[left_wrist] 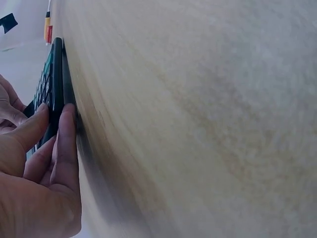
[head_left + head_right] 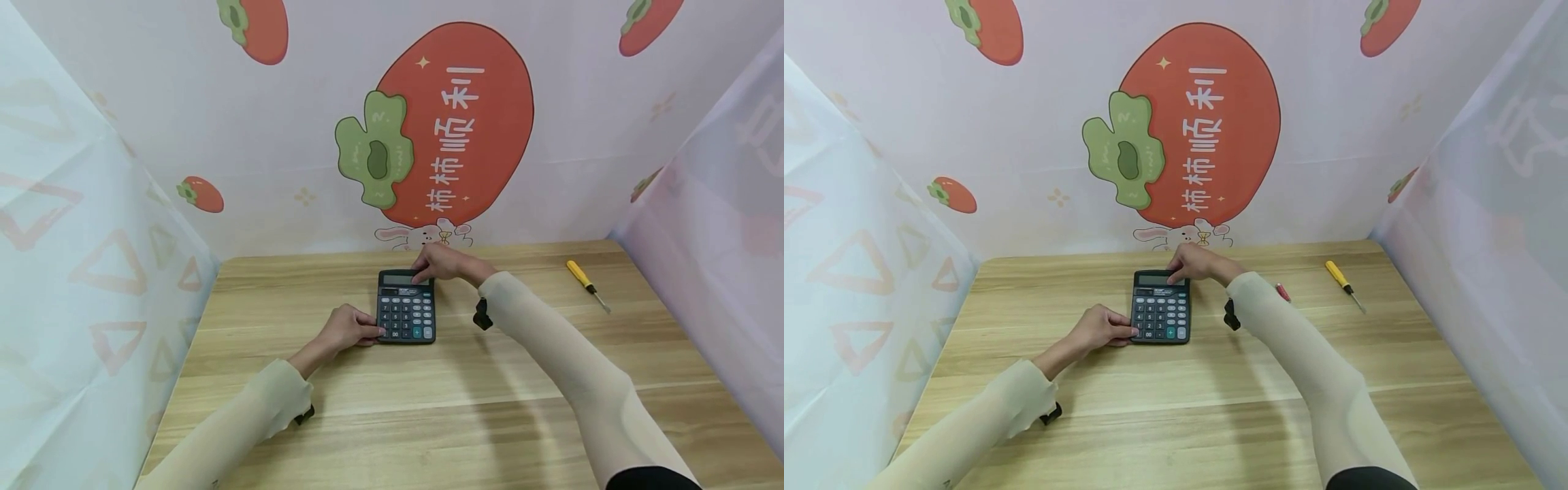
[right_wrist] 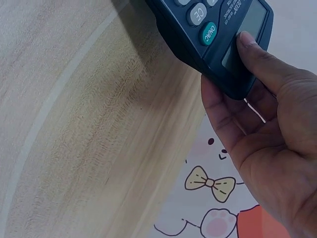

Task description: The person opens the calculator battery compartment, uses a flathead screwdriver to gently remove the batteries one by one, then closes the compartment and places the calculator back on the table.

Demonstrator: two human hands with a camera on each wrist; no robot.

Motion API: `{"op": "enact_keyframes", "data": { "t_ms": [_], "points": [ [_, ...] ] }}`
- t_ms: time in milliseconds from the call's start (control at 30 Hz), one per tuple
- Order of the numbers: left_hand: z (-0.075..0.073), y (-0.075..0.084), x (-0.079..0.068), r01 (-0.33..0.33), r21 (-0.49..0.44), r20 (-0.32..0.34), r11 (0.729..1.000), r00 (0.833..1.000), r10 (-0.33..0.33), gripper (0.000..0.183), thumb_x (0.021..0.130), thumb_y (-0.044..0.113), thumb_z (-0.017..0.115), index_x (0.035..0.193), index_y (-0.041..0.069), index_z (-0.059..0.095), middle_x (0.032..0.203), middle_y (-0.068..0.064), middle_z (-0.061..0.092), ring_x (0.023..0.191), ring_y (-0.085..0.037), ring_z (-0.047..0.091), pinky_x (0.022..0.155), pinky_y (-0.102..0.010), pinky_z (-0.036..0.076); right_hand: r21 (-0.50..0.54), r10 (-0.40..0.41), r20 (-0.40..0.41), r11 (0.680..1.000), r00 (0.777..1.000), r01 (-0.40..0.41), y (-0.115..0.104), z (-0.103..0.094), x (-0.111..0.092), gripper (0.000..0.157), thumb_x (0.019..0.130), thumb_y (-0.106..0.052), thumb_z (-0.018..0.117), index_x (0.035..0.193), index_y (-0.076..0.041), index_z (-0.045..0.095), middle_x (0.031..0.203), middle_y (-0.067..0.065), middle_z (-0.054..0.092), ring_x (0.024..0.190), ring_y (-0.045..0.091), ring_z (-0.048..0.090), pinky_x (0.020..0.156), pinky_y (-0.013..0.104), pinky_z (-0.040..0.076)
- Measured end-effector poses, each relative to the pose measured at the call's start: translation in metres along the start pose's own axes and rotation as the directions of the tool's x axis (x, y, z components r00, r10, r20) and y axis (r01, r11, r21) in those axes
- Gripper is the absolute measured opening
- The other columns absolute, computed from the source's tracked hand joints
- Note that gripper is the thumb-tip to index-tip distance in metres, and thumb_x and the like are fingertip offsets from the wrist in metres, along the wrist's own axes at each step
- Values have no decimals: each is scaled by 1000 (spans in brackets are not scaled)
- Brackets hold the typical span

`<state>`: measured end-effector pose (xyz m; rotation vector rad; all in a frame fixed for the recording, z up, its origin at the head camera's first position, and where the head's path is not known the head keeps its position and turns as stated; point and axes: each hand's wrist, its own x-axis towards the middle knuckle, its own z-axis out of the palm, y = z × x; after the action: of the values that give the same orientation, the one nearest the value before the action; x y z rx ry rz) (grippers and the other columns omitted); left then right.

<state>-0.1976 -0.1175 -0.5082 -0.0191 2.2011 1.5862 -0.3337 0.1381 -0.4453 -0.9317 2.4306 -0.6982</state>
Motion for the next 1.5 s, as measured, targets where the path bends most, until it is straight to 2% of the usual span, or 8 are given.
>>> {"op": "enact_keyframes", "data": {
  "t_ms": [200,467,667,833,1100,1500],
  "points": [
    [0,1,1,-51,69,-14,996,999,52,10,88,3,86,95,-2,83,87,-13,80,71,-19,78,67,-31,66,9,27,-17,1000,999,-27,-3,1,0,24,95,-13,81,117,-4,81,104,5,82,82,10,63,85,29,57],
    [2,4,-2,-50,180,-49,982,997,60,6,86,7,88,86,4,83,76,-6,78,65,-18,76,60,-30,64,6,11,-61,1000,998,-10,-3,5,3,23,93,-13,83,114,-4,82,104,6,82,85,9,68,87,32,61],
    [2,4,-3,-50,190,-63,981,996,63,7,86,7,89,85,3,82,75,-7,78,64,-19,76,60,-30,64,-1,-4,-88,1000,996,4,0,9,6,24,93,-15,84,114,-4,82,104,7,82,88,10,72,88,34,62],
    [2,4,-2,-44,207,-66,977,996,59,9,85,8,89,84,4,82,74,-5,78,64,-18,76,59,-29,64,14,14,-100,1000,995,-12,0,10,5,25,92,-16,85,115,-4,82,105,7,82,91,13,74,92,36,62],
    [3,1,-2,-78,226,-79,971,992,98,11,83,8,91,82,3,81,69,-4,76,60,-18,75,57,-30,63,-31,12,-127,999,992,-16,4,15,7,24,92,-16,85,114,-6,83,107,6,81,96,13,74,93,37,61],
    [2,0,-3,-100,287,-80,953,989,127,13,84,11,91,80,6,80,66,0,75,59,-15,74,54,-28,61,17,38,-128,999,991,-36,10,20,8,26,93,-17,84,116,-6,82,108,7,81,93,15,72,97,37,61]
  ]
}}
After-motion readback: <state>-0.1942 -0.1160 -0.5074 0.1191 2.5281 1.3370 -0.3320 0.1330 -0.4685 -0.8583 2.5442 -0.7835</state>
